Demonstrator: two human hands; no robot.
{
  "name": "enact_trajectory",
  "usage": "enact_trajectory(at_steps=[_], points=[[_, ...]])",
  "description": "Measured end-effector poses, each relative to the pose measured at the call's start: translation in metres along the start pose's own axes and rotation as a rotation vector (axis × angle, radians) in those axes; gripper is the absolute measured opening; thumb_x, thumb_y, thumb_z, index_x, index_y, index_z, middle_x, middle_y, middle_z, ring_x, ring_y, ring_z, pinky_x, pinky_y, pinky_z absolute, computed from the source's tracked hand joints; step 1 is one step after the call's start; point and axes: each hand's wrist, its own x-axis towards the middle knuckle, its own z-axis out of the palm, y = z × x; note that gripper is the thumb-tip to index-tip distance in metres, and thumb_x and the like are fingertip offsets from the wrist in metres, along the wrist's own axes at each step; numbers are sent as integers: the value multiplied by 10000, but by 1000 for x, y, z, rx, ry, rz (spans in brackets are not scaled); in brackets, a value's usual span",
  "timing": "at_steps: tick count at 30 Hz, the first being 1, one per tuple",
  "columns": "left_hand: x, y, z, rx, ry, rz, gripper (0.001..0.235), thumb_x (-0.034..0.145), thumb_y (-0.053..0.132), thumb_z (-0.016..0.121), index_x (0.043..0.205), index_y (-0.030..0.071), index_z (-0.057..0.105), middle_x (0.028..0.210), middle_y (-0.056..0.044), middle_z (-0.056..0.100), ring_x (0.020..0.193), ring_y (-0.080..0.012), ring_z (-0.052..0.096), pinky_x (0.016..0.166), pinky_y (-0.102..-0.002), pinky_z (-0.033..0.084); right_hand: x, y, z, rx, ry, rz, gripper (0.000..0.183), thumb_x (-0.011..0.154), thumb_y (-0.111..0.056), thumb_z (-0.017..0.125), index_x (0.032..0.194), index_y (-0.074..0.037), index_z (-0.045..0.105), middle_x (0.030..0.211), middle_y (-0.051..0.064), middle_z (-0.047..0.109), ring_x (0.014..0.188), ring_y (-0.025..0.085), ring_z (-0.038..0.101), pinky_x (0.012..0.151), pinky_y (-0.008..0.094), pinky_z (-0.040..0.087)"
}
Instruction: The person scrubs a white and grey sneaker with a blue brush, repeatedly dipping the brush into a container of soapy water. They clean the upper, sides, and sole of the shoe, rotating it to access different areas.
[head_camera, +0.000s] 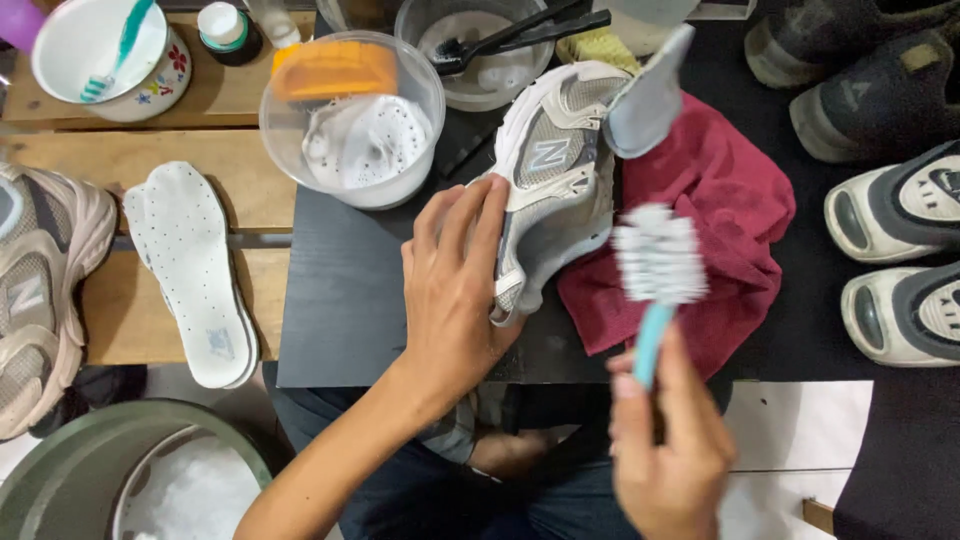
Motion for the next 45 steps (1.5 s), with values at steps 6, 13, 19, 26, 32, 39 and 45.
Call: enact_trajectory(at_steps=[6,13,19,26,32,39,45], points=[[-3,2,5,-14,40,17,1106,604,127,834,1582,51,325,1598,-114,430,1407,-404,467,770,-494,458,9,9,-13,59,-281,-1,488,978,-127,587,1455,-36,540,1214,78,755,1072,173,739,1012,314,502],[-2,0,7,-25,80,28,1043,647,164,843,1561,22,363,1544,-154,478,1395,-400,477,888,-497,473,-13,-6,-18,83,-264,-68,452,995,-95,561,1437,-3,537,1017,59,743,869,154,736,908,285,526],[-11,16,13,131,149,115,760,808,71,567,1549,46,401,1534,-114,522,1390,-386,538,865,-491,425,6,-4,-16,117,-336,-13,460,1017,-131,524,1461,-10,521,1022,60,744,908,150,735,904,304,522],[-8,37,15,331,325,191,310,1080,17,487,1357,56,619,1370,-66,672,1239,-325,658,828,-467,439,-7,-19,-22,727,-381,683,598,924,-105,564,1519,-129,509,954,127,704,450,126,480,208,248,465],[-8,29,12,282,268,180,404,1047,0,427,1425,41,562,1424,-88,631,1289,-350,614,834,-478,441,-28,-29,-19,887,-209,967,662,878,-21,589,1530,-138,567,970,168,696,447,162,395,238,259,321],[-14,22,13,177,220,185,487,1009,92,435,1491,59,492,1491,-100,583,1350,-369,578,869,-476,416,1,-6,-36,187,-309,-11,455,975,-114,588,1413,6,567,1168,94,767,926,142,758,934,282,535],[-14,33,13,266,280,222,334,1095,47,447,1394,83,593,1404,-41,640,1253,-318,628,804,-468,437,17,2,-38,84,-434,-115,510,980,-89,604,1479,-28,521,979,20,686,814,119,675,869,276,508]])
